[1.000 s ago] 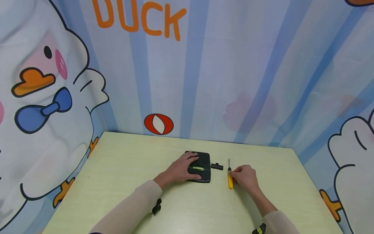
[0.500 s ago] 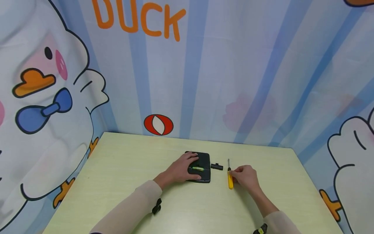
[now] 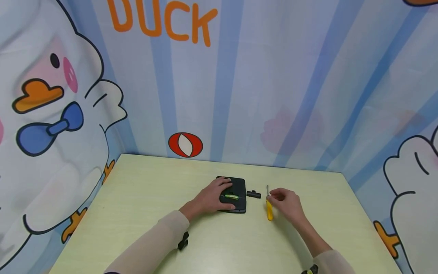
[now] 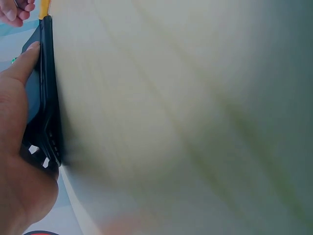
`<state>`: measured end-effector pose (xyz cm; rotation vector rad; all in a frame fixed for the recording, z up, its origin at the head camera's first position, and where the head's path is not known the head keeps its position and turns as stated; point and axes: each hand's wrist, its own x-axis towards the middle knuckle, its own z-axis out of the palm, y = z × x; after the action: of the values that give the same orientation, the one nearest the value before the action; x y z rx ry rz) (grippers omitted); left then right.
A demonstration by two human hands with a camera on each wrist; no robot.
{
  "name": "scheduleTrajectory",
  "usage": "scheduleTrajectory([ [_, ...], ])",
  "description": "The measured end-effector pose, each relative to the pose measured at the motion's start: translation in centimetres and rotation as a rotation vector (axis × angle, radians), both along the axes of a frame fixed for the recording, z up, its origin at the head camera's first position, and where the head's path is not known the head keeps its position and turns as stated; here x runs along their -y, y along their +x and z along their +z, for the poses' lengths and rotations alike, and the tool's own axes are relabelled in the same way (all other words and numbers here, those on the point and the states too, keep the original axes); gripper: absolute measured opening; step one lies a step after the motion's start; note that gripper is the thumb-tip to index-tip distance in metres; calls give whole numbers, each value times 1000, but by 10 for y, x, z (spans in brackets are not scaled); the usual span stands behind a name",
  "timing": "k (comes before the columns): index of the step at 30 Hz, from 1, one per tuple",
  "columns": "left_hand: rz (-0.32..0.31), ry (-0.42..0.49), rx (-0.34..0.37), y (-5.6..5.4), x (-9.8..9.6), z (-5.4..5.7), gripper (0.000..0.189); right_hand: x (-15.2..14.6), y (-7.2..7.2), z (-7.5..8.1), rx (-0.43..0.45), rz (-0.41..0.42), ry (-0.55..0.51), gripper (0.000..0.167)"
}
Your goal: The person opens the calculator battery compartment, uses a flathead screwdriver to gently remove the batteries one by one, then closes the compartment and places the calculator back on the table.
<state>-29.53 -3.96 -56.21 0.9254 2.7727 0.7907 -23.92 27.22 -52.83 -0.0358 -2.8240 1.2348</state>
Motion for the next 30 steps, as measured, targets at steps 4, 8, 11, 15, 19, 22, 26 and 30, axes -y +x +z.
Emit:
scheduleTrajectory([
  [4,2,-2,-1,0,1,0,91,9,1,2,-9,29,-19,25],
  [8,6,-4,3,0,1,0,91,18,3,2,-20,62,-49,24],
  [11,6,-4,5,0,0,0,90,23,4,0,-20,73,-68,23],
  [15,5,-10,3,0,0,0,90,30,4,0,-32,85,-81,22],
  [19,7,-5,1,0,0,1,90,36,3,0,-54,116,-113,23],
  [22,8,-3,4,1,-1,2,90,39,1,-3,-66,133,-119,23],
  [26,7,-2,10,2,-1,4,90,45,0,-3,-82,159,-124,24],
  [30,4,-1,4,1,-1,3,90,50,1,0,-93,173,-128,25],
])
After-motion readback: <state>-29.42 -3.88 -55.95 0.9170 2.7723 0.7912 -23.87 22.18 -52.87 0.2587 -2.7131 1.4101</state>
